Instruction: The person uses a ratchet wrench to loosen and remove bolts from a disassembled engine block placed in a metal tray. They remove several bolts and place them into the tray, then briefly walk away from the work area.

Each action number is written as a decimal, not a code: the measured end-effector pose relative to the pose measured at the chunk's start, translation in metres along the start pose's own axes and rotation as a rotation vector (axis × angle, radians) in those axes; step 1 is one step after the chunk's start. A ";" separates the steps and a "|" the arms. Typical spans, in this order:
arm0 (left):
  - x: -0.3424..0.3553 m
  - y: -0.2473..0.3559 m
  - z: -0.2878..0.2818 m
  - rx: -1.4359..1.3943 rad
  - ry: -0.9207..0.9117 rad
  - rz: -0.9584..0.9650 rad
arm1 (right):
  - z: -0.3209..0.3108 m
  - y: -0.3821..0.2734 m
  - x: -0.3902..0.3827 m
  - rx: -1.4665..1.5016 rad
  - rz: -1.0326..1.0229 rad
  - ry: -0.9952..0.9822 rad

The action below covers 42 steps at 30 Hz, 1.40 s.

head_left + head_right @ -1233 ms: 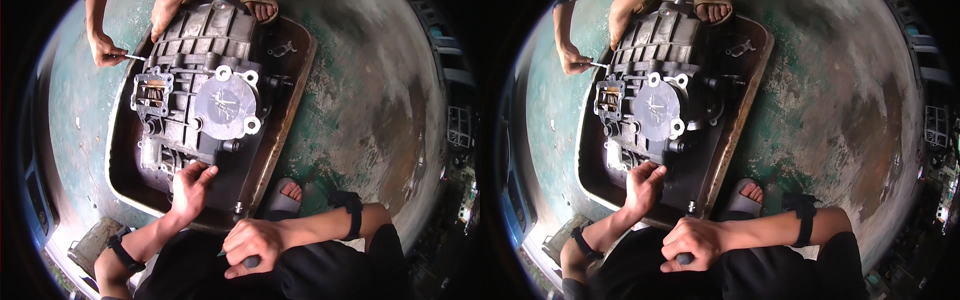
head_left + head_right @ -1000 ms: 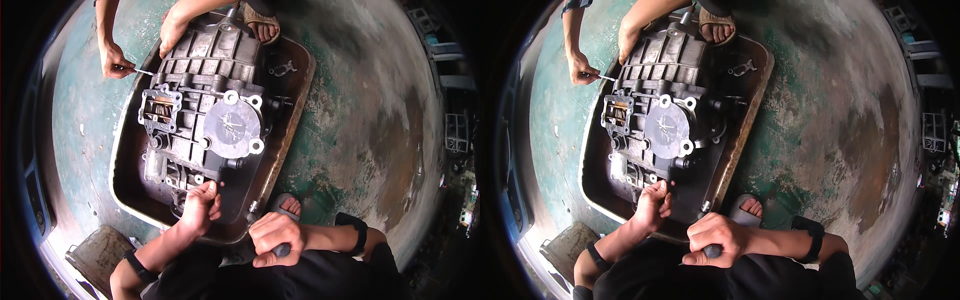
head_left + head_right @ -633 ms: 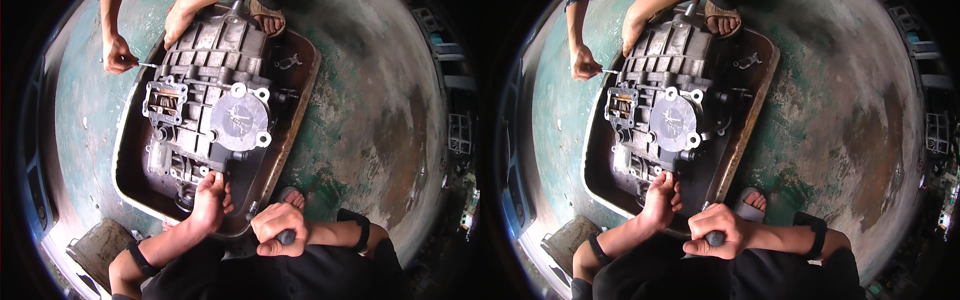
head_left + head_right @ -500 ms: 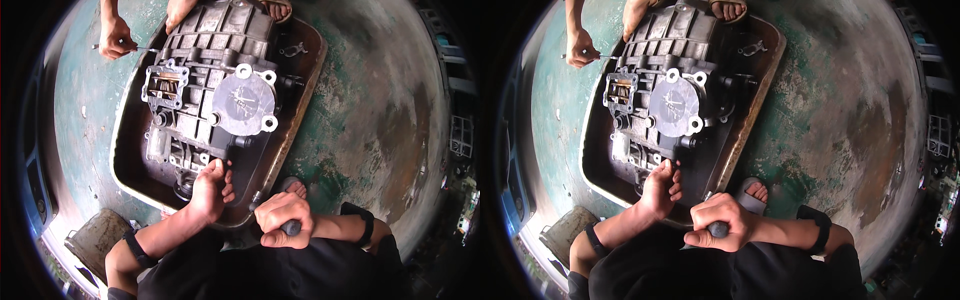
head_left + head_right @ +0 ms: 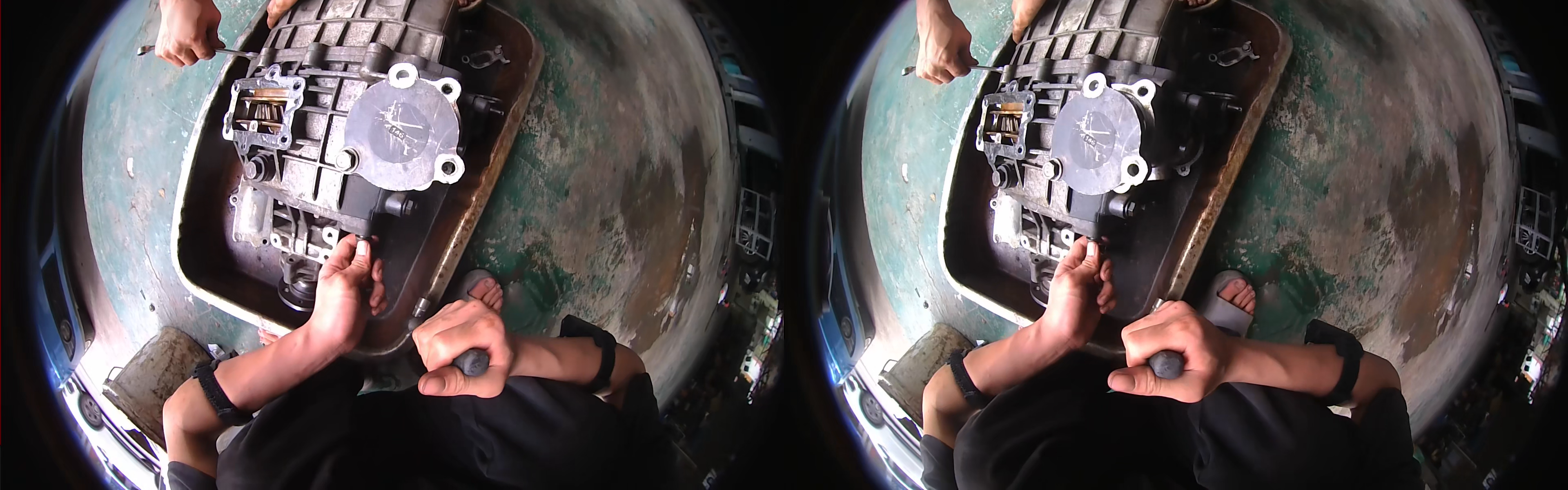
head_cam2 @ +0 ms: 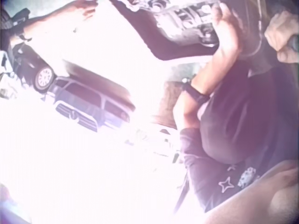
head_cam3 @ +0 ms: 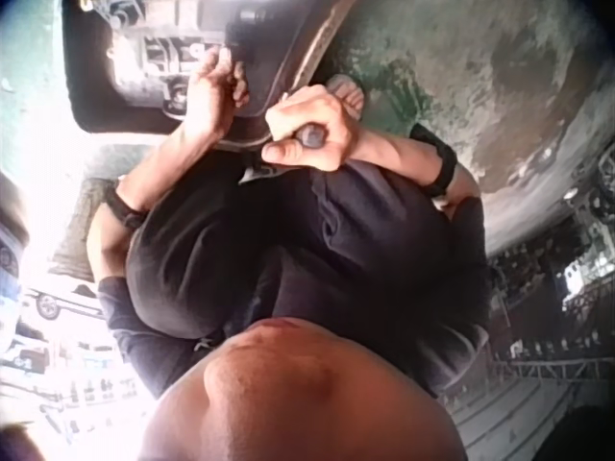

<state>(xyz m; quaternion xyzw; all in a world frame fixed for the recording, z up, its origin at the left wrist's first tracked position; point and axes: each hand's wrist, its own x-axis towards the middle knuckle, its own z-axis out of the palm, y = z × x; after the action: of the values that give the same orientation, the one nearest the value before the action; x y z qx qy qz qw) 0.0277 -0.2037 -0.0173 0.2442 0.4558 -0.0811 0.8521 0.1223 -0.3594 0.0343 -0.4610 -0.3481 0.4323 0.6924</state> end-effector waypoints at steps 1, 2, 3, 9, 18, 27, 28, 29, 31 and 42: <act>0.001 0.000 -0.001 -0.048 -0.021 -0.027 | 0.001 0.001 -0.001 0.002 0.002 -0.003; 0.000 0.001 -0.004 -0.102 -0.040 -0.048 | 0.001 0.002 -0.002 0.008 0.004 -0.009; 0.001 0.002 -0.006 -0.090 -0.045 -0.051 | 0.002 0.003 -0.002 0.006 0.013 -0.007; 0.004 0.014 -0.012 -0.266 -0.152 -0.206 | 0.004 0.006 -0.005 0.004 0.047 -0.035; 0.001 0.016 0.018 0.136 0.038 0.128 | 0.007 0.007 -0.003 -0.012 0.040 -0.042; 0.001 0.018 0.023 -0.104 0.061 0.060 | 0.005 0.009 -0.003 -0.007 0.035 -0.033; 0.001 0.020 0.020 -0.173 0.077 -0.021 | 0.004 0.009 -0.003 -0.007 0.058 -0.041; 0.001 0.021 0.017 -0.267 -0.028 -0.026 | 0.002 0.008 -0.003 -0.004 0.061 -0.051; 0.001 0.023 0.011 -0.401 -0.102 -0.136 | -0.001 0.007 -0.002 0.003 0.078 -0.090; -0.007 0.028 0.013 0.319 0.139 0.166 | -0.007 0.005 0.002 -0.010 0.049 -0.068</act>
<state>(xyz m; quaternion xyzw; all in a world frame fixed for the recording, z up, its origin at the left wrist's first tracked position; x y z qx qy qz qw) 0.0436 -0.1861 0.0036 0.4181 0.4734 -0.0648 0.7726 0.1277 -0.3586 0.0277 -0.4582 -0.3621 0.4627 0.6669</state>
